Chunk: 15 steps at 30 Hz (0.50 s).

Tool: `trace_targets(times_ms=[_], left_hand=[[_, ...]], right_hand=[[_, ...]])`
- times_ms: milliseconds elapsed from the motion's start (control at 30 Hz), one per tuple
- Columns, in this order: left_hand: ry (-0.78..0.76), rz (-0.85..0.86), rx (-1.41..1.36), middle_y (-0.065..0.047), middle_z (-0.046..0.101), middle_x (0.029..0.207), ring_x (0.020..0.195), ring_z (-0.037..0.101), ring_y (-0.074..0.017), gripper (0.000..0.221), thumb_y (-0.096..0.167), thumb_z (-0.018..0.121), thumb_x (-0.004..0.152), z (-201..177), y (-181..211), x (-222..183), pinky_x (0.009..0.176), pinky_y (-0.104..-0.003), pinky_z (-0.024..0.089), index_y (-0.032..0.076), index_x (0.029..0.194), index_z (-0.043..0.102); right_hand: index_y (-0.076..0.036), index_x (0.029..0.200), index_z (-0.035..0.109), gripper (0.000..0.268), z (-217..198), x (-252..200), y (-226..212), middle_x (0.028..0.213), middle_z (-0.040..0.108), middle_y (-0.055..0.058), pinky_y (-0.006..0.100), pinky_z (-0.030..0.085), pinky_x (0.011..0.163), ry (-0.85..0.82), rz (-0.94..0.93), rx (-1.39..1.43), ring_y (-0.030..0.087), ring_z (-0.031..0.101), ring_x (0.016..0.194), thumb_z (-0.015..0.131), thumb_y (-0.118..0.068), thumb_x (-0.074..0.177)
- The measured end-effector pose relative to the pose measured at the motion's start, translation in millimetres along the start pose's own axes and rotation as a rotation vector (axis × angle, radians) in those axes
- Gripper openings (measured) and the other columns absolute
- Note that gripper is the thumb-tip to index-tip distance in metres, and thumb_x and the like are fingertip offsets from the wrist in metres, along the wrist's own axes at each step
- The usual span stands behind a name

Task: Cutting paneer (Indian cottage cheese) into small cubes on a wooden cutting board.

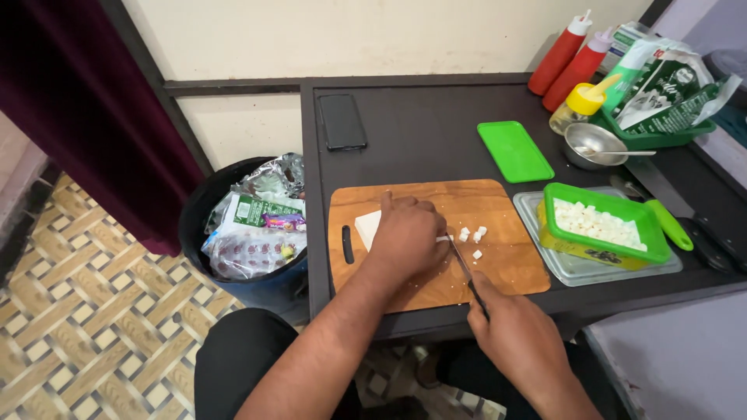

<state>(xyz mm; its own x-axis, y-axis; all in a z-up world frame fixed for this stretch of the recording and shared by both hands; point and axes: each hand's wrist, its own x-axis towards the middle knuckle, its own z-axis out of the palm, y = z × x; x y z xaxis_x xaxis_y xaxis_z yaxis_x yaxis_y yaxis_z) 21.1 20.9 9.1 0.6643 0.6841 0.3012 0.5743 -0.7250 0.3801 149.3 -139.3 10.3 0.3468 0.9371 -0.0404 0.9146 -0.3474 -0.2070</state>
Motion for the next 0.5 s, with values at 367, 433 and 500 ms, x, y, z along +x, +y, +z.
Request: trace_targets(times_ms=[367, 433, 500], left_hand=[[0.059, 0.011, 0.001, -0.008, 0.070, 0.094, 0.108, 0.062, -0.0309, 0.024, 0.034, 0.075, 0.075, 4.7, -2.5, -2.4, 0.114, -0.070, 0.026, 0.011, 0.082, 0.079], [0.042, 0.002, -0.011, -0.008, 0.070, 0.095, 0.108, 0.062, -0.0312, 0.026, 0.035, 0.075, 0.076, -2.0, -2.3, -3.9, 0.115, -0.069, 0.025, 0.011, 0.082, 0.079], [0.008, -0.018, -0.028, -0.009, 0.071, 0.095, 0.109, 0.062, -0.0314, 0.028, 0.038, 0.076, 0.077, -4.6, -3.0, -4.5, 0.118, -0.068, 0.023, 0.010, 0.082, 0.079]], right_hand=[[-0.027, 0.144, 0.057, 0.054, -6.3, -14.9, 10.0, 0.075, 0.073, 0.020, 0.056, 0.057, 0.075, -0.037, 0.039, -0.077, 0.043, 0.071, 0.078, 0.059, -0.036, 0.090], [-0.026, 0.142, 0.059, 0.054, -8.9, -14.1, 7.2, 0.074, 0.072, 0.021, 0.057, 0.056, 0.074, 0.004, 0.029, -0.051, 0.044, 0.071, 0.077, 0.059, -0.036, 0.090], [-0.027, 0.147, 0.055, 0.057, -15.0, -14.0, -0.4, 0.074, 0.072, 0.022, 0.058, 0.056, 0.074, 0.014, 0.066, -0.017, 0.046, 0.070, 0.077, 0.059, -0.035, 0.090]])
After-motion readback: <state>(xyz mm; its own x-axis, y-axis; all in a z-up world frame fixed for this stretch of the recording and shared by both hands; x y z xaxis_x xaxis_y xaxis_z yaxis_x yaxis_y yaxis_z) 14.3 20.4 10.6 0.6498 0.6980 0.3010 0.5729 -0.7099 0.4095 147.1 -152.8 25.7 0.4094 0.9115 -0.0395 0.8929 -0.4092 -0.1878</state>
